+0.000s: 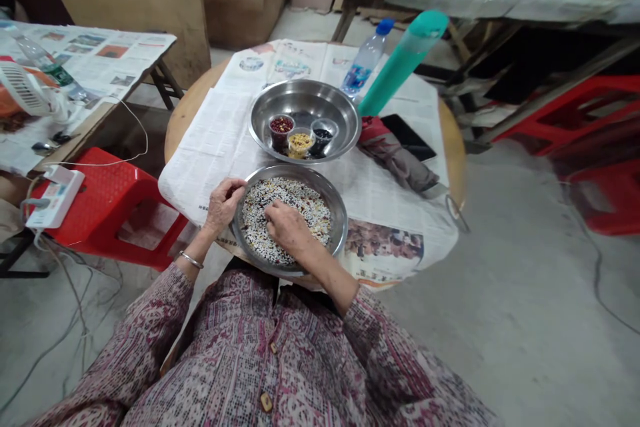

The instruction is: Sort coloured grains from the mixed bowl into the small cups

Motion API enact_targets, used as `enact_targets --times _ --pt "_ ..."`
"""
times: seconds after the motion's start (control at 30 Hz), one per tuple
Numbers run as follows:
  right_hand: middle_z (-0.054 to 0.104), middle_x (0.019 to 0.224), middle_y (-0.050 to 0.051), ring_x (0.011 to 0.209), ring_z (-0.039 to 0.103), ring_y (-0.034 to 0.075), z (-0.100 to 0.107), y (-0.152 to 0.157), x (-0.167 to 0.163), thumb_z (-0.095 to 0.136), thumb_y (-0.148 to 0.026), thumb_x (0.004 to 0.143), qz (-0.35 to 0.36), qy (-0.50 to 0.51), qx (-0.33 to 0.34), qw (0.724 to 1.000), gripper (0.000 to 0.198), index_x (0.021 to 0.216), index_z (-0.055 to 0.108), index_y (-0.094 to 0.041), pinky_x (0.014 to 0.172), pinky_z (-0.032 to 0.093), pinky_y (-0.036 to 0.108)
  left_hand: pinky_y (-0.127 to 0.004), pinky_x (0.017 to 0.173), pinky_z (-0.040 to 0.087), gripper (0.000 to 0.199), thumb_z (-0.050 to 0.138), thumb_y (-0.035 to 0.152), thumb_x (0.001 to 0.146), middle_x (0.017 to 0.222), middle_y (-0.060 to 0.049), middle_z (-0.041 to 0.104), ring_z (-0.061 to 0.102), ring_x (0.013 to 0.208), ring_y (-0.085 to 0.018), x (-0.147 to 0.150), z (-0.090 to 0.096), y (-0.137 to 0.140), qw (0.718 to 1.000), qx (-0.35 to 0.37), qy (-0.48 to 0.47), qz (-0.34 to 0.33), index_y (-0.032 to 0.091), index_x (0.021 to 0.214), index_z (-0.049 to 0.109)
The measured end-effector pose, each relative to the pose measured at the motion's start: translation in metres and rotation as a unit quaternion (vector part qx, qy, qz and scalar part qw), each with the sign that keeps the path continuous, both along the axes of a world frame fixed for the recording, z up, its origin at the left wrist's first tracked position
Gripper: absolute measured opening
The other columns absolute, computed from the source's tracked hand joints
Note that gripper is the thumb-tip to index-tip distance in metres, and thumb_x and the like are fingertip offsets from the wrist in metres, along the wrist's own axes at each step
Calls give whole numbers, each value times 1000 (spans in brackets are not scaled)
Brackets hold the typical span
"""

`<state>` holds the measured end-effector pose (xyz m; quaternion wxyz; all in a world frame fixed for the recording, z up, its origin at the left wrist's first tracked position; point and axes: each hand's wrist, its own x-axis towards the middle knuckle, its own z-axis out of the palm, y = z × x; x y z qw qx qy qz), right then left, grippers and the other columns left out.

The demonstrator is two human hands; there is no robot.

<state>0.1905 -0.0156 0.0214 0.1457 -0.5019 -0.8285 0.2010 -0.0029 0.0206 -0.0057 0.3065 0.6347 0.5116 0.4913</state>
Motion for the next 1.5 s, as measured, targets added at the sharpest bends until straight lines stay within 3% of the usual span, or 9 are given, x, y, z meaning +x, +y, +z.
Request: enact_targets --times 0.17,0.4,0.6,0.73,0.87,1.07,1.17,1.3,1.5 --pt "66 77 2 75 59 15 10 -15 10 54 -4 74 20 76 -80 994 18 73 64 -19 74 45 29 -26 74 48 13 57 14 88 85 -2 64 59 79 -14 0 0 0 1000 1 -8 -3 18 92 68" --pt "66 94 6 87 61 16 8 -48 6 50 -9 88 125 22 -29 992 23 95 68 -20 77 48 28 -26 74 47 13 57 14 87 86 -2 65 59 79 -14 0 -1 2 1000 8 -12 3 19 91 69" --pt "64 98 10 99 58 24 1 -27 49 46 -8 88 -26 -103 73 992 26 92 69 -21 86 50 37 -25 71 47 14 58 13 84 84 -1 66 58 75 -13 1 -4 4 1000 6 -20 3 18 90 70" --pt "65 106 14 102 58 27 -3 -16 71 49 -18 91 -120 -119 129 977 24 106 67 -17 89 50 39 -25 72 48 15 58 12 84 85 -2 66 59 77 -13 1 -7 5 1000 2 -31 3 18 90 70" --pt "67 103 14 95 61 27 -12 -17 61 55 -34 90 -134 -92 116 980 33 116 64 -15 87 50 40 -26 73 48 14 58 13 84 86 -2 67 59 78 -14 2 -8 5 999 2 -40 -1 17 89 70" --pt "74 89 6 83 66 21 -12 -5 38 47 -15 80 -173 37 28 984 30 96 72 -20 79 51 33 -25 72 47 14 59 13 83 83 -1 66 58 75 -13 1 -6 5 999 4 -39 2 17 89 70" --pt "74 94 8 84 66 21 -3 -3 39 44 -9 77 -188 21 47 981 39 101 73 -18 81 50 33 -25 71 47 13 59 13 83 82 -1 66 58 74 -13 1 -6 5 999 8 -45 -2 17 88 70" --pt "72 105 11 91 64 22 14 -20 48 44 -9 80 -156 -62 68 983 35 100 72 -17 84 48 34 -25 74 46 14 58 12 83 84 -1 67 59 76 -13 1 -6 5 999 9 -39 2 16 88 70" --pt "70 81 3 78 62 16 33 -58 46 55 -18 87 6 -149 -88 985 18 77 71 -21 72 42 26 -25 75 47 14 59 11 83 85 -1 68 60 78 -14 0 -5 5 999 -3 -34 5 16 89 71"
